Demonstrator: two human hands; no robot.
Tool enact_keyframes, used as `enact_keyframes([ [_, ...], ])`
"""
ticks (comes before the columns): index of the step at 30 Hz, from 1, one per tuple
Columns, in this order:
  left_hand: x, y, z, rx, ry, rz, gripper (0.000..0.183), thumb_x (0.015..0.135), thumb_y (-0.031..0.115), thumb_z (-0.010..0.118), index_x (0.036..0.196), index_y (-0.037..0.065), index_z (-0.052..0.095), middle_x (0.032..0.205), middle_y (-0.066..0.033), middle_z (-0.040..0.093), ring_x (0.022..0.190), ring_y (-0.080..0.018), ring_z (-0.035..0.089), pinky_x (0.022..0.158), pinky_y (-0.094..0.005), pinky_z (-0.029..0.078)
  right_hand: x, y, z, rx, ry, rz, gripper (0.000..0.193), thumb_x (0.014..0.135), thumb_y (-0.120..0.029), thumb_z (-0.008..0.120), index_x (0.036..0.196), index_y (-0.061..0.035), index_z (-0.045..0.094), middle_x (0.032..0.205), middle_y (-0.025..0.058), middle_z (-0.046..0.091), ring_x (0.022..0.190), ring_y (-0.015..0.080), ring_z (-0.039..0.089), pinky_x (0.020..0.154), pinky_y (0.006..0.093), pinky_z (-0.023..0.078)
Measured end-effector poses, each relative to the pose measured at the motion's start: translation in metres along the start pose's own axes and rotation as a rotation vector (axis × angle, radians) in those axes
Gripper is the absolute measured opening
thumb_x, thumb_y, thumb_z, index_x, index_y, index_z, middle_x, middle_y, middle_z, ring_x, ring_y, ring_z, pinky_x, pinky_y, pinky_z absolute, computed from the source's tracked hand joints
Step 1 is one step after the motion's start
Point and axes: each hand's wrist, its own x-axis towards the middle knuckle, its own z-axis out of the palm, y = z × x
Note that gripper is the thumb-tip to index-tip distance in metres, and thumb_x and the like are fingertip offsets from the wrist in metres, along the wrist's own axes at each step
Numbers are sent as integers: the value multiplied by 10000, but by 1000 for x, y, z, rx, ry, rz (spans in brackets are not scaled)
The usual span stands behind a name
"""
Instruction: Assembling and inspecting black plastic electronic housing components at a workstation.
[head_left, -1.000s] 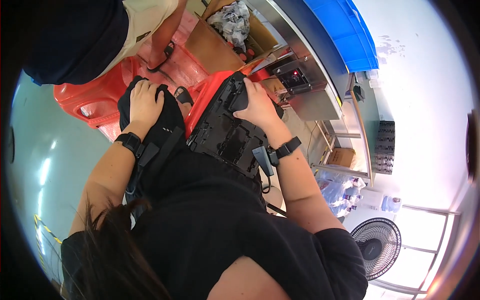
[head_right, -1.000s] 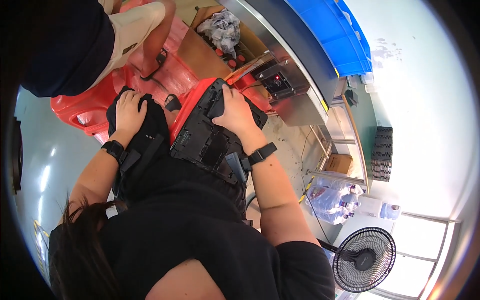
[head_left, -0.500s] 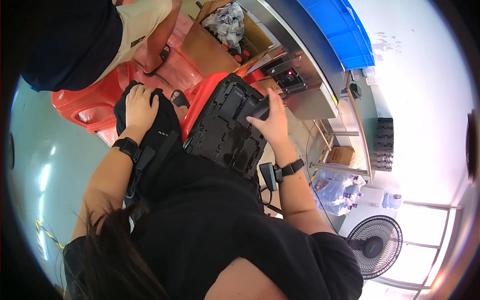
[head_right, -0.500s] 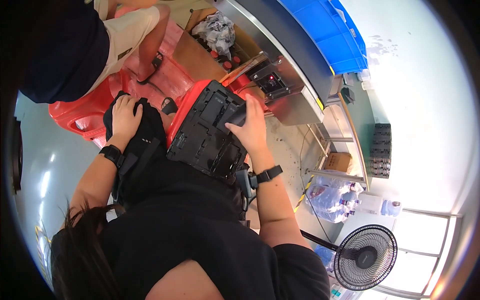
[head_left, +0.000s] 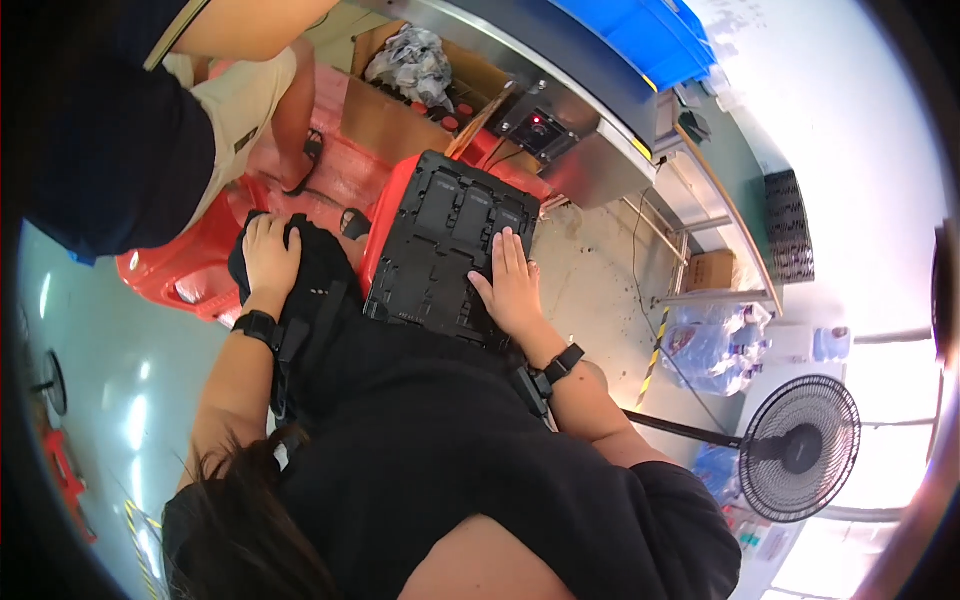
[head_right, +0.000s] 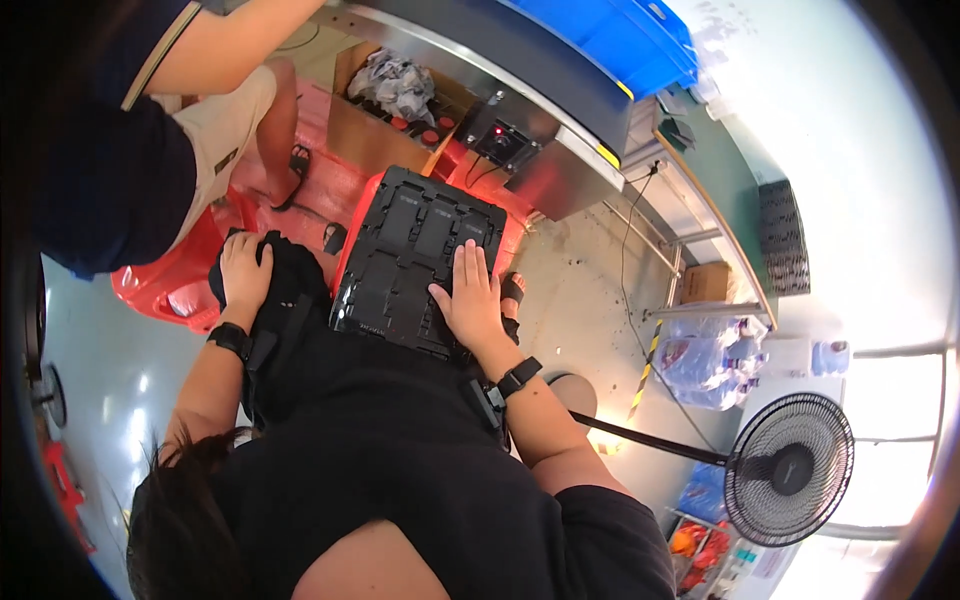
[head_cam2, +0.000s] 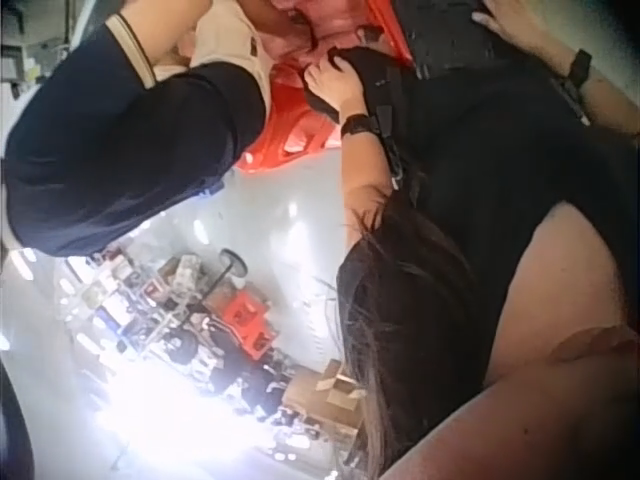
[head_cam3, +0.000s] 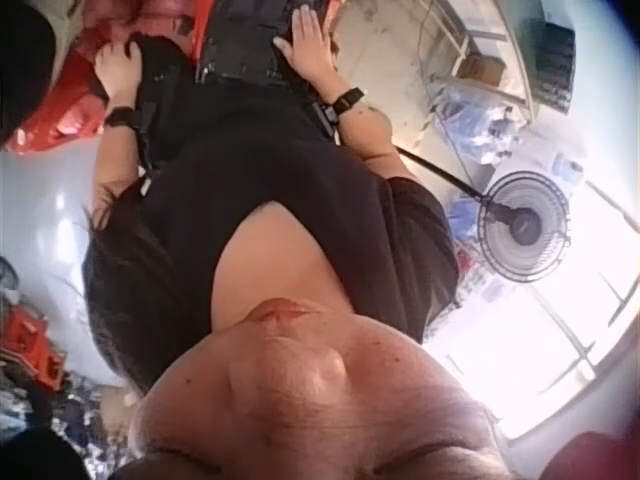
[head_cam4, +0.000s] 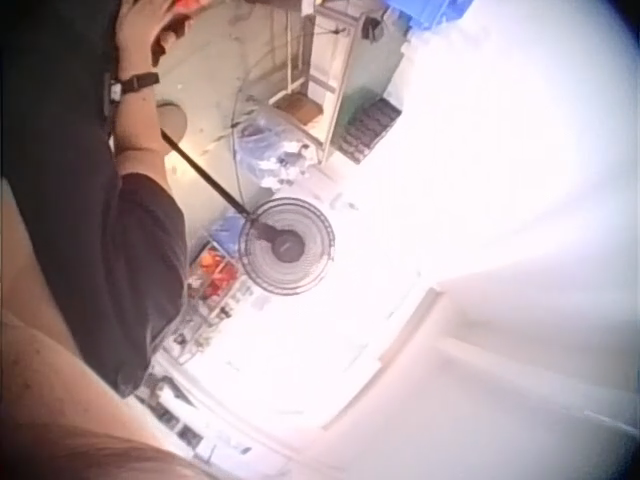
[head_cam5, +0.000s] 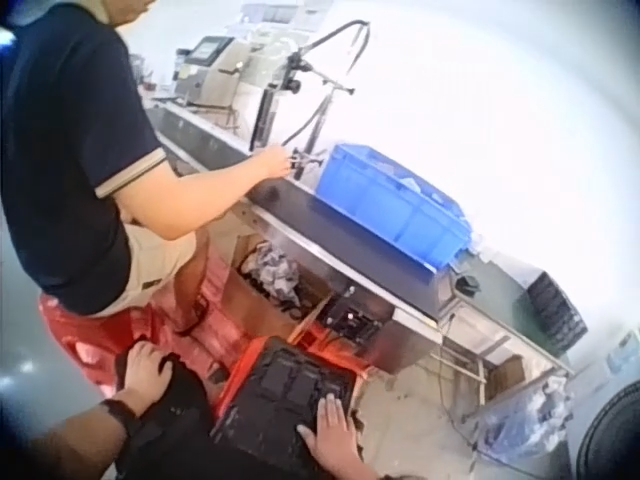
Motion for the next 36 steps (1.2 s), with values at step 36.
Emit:
enact_keyframes([
  [36,-37,89,-8,-1196,-956,-280,691,788,360,652,1250,-80,386,1167,-144,515,1074,-194,494,939,-281,356,-50,34,41,1163,-205,550,806,753,-541,597,1130,159,465,1056,239,575,979,274,580,837,312,441],
])
